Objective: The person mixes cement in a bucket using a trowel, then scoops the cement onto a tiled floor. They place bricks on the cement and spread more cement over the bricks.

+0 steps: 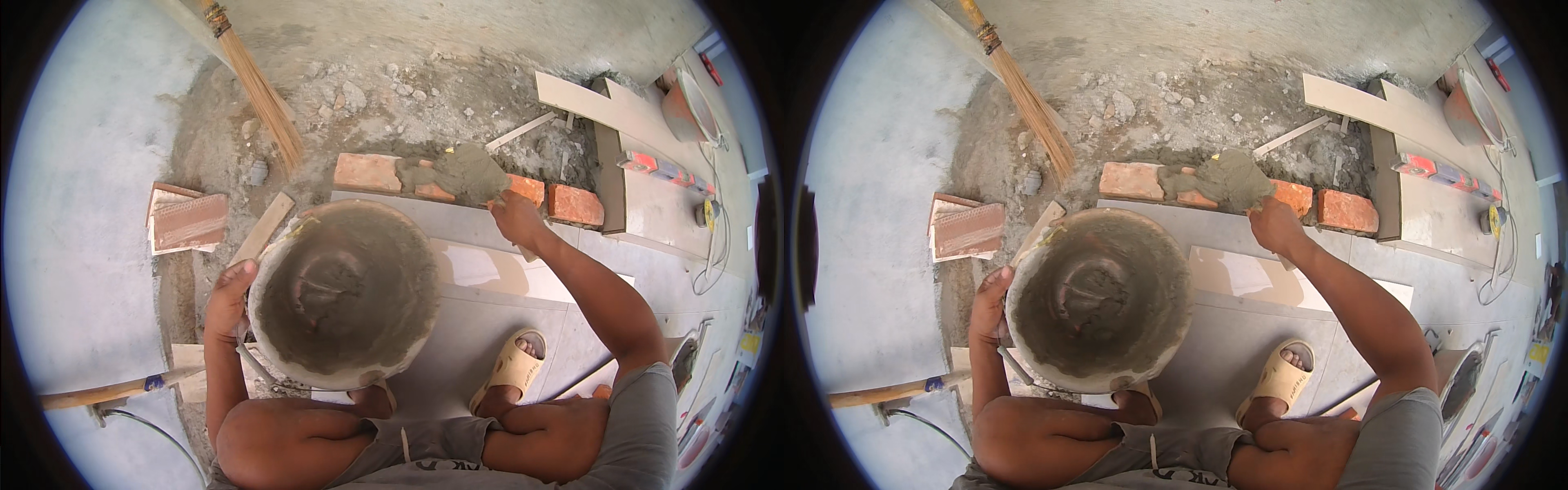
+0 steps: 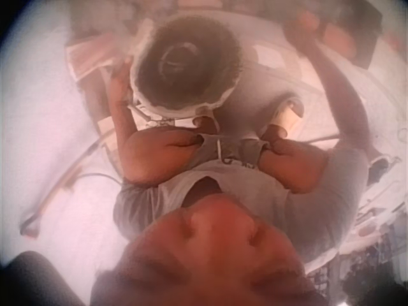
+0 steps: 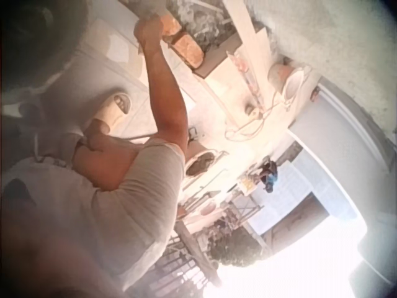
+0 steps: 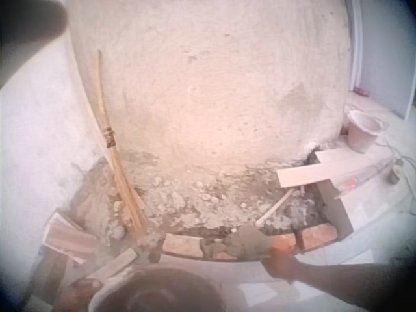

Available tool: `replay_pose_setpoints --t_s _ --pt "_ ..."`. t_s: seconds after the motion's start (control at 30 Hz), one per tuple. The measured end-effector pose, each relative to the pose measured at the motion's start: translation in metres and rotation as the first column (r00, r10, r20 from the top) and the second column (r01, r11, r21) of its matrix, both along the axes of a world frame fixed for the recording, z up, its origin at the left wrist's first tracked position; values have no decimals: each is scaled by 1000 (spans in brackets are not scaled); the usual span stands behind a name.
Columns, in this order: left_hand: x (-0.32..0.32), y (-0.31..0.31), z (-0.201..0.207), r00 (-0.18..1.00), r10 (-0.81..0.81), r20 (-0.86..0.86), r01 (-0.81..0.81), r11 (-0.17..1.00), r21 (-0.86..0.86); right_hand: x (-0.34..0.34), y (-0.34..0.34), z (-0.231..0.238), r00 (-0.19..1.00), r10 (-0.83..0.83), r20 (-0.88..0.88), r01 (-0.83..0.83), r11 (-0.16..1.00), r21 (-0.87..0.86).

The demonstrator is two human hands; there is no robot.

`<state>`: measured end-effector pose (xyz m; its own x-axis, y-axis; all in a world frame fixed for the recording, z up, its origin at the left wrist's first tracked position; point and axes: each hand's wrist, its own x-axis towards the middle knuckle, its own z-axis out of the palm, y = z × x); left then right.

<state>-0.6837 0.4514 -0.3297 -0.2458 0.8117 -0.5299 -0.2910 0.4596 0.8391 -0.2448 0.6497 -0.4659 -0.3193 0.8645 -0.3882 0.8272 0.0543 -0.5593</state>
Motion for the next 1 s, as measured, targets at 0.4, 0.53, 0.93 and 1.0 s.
replay_pose_setpoints --t_s 0.4,0.53,0.93,1.0 --pt "2 3 -1 1000 -28 -8 28 999 -17 -87 10 13 882 275 382 -396 872 287" --pt "5 3 4 999 -25 -35 25 1000 -13 -79 14 32 845 346 407 -487 813 320" --pt "29 22 16 996 -76 -53 73 996 -55 -80 25 40 926 335 173 -340 941 -4" --pt "35 27 18 995 -82 -62 78 995 -65 -68 28 18 881 432 193 -451 891 61"
